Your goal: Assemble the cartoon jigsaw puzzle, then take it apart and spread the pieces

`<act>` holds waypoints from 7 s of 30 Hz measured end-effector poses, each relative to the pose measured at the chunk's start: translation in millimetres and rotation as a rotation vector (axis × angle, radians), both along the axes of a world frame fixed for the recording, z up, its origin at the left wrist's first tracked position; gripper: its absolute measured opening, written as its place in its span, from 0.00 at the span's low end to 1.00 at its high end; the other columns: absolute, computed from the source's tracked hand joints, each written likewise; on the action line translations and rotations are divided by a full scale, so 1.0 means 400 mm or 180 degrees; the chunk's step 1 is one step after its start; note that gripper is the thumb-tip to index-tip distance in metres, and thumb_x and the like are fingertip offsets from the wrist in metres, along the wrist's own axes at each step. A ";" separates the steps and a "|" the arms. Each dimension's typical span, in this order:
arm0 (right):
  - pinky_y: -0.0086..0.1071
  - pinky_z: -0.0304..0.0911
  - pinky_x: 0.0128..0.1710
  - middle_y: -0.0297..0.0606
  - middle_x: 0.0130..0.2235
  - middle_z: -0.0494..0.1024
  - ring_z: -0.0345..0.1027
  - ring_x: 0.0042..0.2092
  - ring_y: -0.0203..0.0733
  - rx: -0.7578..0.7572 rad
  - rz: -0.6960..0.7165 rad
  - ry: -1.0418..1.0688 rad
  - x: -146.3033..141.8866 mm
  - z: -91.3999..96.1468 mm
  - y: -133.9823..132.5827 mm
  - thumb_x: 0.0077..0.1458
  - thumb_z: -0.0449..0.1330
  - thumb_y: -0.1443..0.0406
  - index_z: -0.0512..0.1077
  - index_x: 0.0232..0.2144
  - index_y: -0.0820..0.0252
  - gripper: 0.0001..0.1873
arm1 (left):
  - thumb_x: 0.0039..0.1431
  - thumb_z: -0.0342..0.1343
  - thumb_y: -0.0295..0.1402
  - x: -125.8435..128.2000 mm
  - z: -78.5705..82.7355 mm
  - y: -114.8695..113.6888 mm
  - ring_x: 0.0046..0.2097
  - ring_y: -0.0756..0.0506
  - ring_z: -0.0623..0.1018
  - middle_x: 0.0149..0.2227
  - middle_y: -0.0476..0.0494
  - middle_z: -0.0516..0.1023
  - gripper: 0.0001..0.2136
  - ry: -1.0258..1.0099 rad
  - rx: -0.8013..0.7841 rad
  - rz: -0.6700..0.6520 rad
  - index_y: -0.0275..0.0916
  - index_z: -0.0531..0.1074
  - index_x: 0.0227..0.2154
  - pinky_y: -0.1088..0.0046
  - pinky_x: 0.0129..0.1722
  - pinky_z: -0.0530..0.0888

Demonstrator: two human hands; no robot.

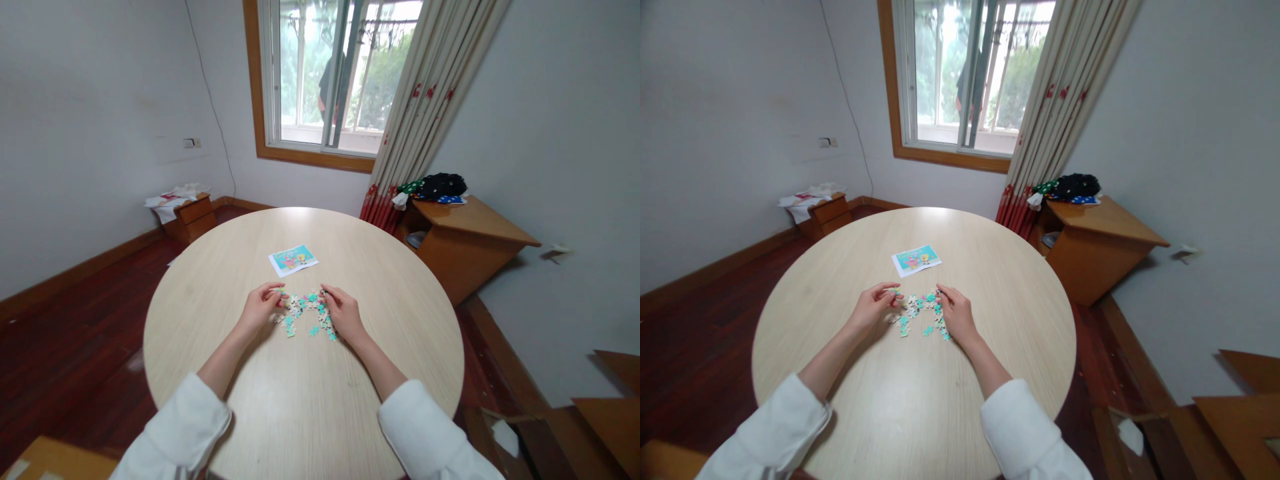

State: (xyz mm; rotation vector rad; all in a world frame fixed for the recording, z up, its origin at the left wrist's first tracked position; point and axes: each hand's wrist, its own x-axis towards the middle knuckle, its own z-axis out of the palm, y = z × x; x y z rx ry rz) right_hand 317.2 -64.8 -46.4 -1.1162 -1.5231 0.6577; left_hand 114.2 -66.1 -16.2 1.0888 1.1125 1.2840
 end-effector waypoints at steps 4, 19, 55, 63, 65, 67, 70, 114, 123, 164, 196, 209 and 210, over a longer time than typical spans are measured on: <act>0.40 0.71 0.41 0.43 0.41 0.80 0.75 0.39 0.44 -0.0404 0.0087 0.0563 -0.004 -0.008 0.007 0.51 0.57 0.59 0.75 0.41 0.59 0.17 | 0.38 0.62 0.39 0.000 0.002 0.001 0.23 0.51 0.70 0.21 0.47 0.74 0.18 0.0096 0.0025 0.0098 0.33 0.75 0.33 0.72 0.27 0.69; 0.39 0.73 0.39 0.39 0.31 0.79 0.76 0.36 0.44 -0.0682 0.0200 0.1107 -0.006 -0.004 0.007 0.45 0.63 0.55 0.72 0.42 0.61 0.23 | 0.38 0.62 0.39 -0.001 -0.009 0.005 0.21 0.51 0.69 0.15 0.53 0.68 0.14 0.0188 0.0133 0.0213 0.35 0.72 0.27 0.74 0.25 0.65; 0.36 0.72 0.36 0.36 0.27 0.78 0.75 0.32 0.41 -0.0836 0.0149 0.1228 -0.009 0.014 -0.001 0.41 0.65 0.56 0.72 0.39 0.62 0.23 | 0.35 0.67 0.43 -0.008 -0.025 0.010 0.32 0.45 0.79 0.31 0.39 0.80 0.23 -0.0027 0.0041 0.0082 0.34 0.73 0.33 0.66 0.37 0.74; 0.36 0.71 0.36 0.37 0.27 0.78 0.75 0.32 0.42 -0.0895 0.0146 0.1269 -0.009 0.012 0.001 0.40 0.66 0.54 0.73 0.39 0.63 0.25 | 0.36 0.67 0.42 -0.010 -0.028 0.011 0.32 0.45 0.78 0.31 0.40 0.80 0.22 0.0032 0.0068 0.0112 0.33 0.74 0.33 0.66 0.38 0.74; 0.36 0.71 0.35 0.36 0.27 0.78 0.75 0.32 0.41 -0.0929 0.0154 0.1297 -0.009 0.014 0.001 0.39 0.66 0.54 0.73 0.39 0.63 0.25 | 0.36 0.67 0.41 -0.011 -0.031 0.014 0.32 0.46 0.78 0.31 0.41 0.80 0.21 0.0115 0.0108 0.0130 0.34 0.75 0.33 0.66 0.38 0.73; 0.35 0.71 0.34 0.36 0.27 0.78 0.75 0.32 0.41 -0.0961 0.0165 0.1343 -0.010 0.018 -0.001 0.39 0.67 0.54 0.73 0.38 0.63 0.25 | 0.35 0.67 0.41 -0.013 -0.033 0.017 0.33 0.46 0.77 0.32 0.41 0.80 0.20 0.0220 0.0169 0.0165 0.34 0.76 0.32 0.66 0.39 0.73; 0.34 0.70 0.33 0.36 0.26 0.78 0.75 0.31 0.41 -0.1002 0.0173 0.1390 -0.011 0.025 -0.004 0.38 0.67 0.55 0.74 0.37 0.62 0.24 | 0.35 0.67 0.41 -0.015 -0.035 0.021 0.35 0.45 0.77 0.33 0.40 0.80 0.18 0.0380 0.0263 0.0239 0.34 0.77 0.30 0.65 0.40 0.73; 0.35 0.70 0.33 0.37 0.27 0.80 0.74 0.30 0.40 -0.0733 0.0055 0.1088 -0.011 0.028 -0.008 0.40 0.66 0.59 0.77 0.35 0.61 0.17 | 0.45 0.60 0.38 -0.021 -0.036 0.020 0.33 0.47 0.75 0.36 0.40 0.78 0.14 0.0953 0.0615 0.0119 0.37 0.79 0.34 0.70 0.35 0.70; 0.35 0.68 0.34 0.37 0.28 0.79 0.73 0.31 0.40 -0.0605 0.0047 0.0868 -0.006 0.016 -0.003 0.43 0.63 0.58 0.77 0.38 0.61 0.18 | 0.44 0.60 0.38 -0.019 -0.035 0.020 0.32 0.47 0.74 0.35 0.39 0.79 0.14 0.1033 0.0593 0.0136 0.36 0.78 0.33 0.69 0.34 0.70; 0.49 0.44 0.61 0.49 0.63 0.56 0.46 0.65 0.54 -0.0651 0.1382 -0.1665 0.152 0.030 0.000 0.27 0.73 0.56 0.57 0.60 0.50 0.56 | 0.45 0.57 0.28 -0.015 -0.062 0.013 0.35 0.46 0.75 0.32 0.44 0.78 0.07 0.1900 0.0774 -0.0456 0.39 0.79 0.28 0.69 0.39 0.70; 0.31 0.61 0.32 0.39 0.32 0.78 0.64 0.28 0.36 -0.0416 0.0029 -0.0915 0.094 0.027 0.006 0.50 0.56 0.58 0.76 0.40 0.63 0.18 | 0.48 0.55 0.35 -0.012 -0.066 0.012 0.31 0.45 0.74 0.28 0.41 0.77 0.12 0.2048 0.0622 -0.0497 0.34 0.76 0.32 0.69 0.34 0.70; 0.29 0.60 0.26 0.39 0.26 0.75 0.63 0.25 0.36 -0.0286 -0.0275 -0.0667 0.100 0.018 0.017 0.55 0.50 0.58 0.75 0.41 0.66 0.21 | 0.43 0.59 0.35 -0.012 -0.072 0.011 0.31 0.46 0.74 0.27 0.44 0.76 0.08 0.1931 0.0626 -0.0633 0.35 0.74 0.27 0.69 0.33 0.70; 0.29 0.60 0.25 0.38 0.25 0.75 0.63 0.25 0.36 -0.0312 -0.0311 -0.0614 0.101 0.017 0.018 0.55 0.50 0.58 0.75 0.42 0.67 0.22 | 0.44 0.59 0.35 -0.012 -0.072 0.011 0.31 0.46 0.74 0.27 0.44 0.76 0.08 0.1939 0.0643 -0.0640 0.35 0.74 0.27 0.69 0.33 0.70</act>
